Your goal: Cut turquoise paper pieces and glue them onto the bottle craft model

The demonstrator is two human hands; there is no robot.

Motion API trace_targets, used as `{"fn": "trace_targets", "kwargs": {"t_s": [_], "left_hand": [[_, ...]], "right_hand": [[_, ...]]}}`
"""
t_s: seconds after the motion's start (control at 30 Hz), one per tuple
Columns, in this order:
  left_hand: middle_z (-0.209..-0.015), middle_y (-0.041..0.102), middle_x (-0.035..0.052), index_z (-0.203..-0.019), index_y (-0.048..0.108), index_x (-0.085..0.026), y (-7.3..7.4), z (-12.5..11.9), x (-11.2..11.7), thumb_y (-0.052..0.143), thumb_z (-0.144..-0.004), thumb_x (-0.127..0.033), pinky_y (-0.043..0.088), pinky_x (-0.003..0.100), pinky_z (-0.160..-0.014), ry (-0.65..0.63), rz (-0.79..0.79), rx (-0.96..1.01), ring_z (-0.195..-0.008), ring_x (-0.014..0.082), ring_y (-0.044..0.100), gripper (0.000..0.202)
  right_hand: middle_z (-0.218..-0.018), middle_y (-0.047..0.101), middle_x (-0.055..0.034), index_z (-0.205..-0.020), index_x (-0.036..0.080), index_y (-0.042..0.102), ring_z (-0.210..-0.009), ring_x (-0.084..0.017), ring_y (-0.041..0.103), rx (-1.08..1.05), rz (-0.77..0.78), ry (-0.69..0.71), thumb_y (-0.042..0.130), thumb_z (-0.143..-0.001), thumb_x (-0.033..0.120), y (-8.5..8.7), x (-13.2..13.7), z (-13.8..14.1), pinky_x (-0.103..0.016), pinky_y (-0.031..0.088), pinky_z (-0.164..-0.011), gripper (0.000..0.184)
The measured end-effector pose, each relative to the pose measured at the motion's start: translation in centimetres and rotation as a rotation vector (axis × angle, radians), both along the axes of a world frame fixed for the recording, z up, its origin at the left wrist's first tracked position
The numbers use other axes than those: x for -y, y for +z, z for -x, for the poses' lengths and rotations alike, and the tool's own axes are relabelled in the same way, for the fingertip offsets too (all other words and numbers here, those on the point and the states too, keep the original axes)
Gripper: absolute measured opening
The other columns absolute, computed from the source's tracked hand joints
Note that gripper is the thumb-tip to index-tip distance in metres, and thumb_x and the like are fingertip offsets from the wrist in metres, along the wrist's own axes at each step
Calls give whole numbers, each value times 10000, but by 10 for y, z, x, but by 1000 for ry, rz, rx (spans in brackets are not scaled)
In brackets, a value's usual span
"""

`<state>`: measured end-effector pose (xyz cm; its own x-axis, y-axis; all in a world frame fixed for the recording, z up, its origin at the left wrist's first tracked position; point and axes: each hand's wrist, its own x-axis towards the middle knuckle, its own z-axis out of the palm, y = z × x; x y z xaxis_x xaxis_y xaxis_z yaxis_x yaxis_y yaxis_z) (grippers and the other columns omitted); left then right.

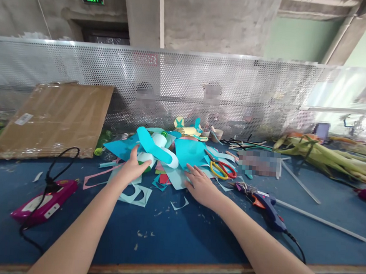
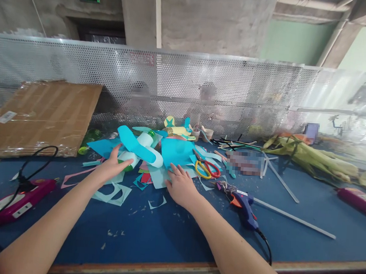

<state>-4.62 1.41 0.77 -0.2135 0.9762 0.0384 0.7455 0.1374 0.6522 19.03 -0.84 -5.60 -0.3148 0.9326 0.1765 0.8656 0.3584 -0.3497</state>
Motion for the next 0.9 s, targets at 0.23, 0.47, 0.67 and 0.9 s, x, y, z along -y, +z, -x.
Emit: {"fn": "trace_targets", "kwargs": {"t_s": [0.23,0.47,0.67,0.9], "left_hand": [[-1463,367,220,-1507,154,-188,-5,1,-4,600,-782,-451,392,477,-988,-12,-102,-110,-1349,394,360,892],[-1380,429,215,-1469,234,-176,-10,-1,-2,661,-710,-486,354,511,-1011,-63,-267,-255,-1343,388,324,924],[-1293,477,195,-1483,214,-180,-9,-3,0,666,-721,-493,366,485,-1004,-37,-216,-304,-1301,389,382,940],[-1330,480,202,-1492,181,-215,-10,-1,-2,597,-809,-398,402,484,-962,-38,-227,-261,-1243,384,468,821]], "right_hand": [[-1369,541,-193,-1285,49,577,-1290,-303,475,-113,-83,-107,451,-930,268,5,-2,1,-399,362,-1075,436],[-947,709,-102,-872,174,671,-887,-251,656,-340,-263,-317,545,-832,282,25,-1,-22,-367,494,-792,171],[-798,643,-51,-1017,175,576,-749,-213,617,-524,-422,-381,533,-773,230,33,-2,-35,-343,490,-718,254],[-883,594,-97,-912,178,635,-727,-204,598,-658,-529,-370,486,-833,287,36,-3,-39,-355,538,-662,201]]}}
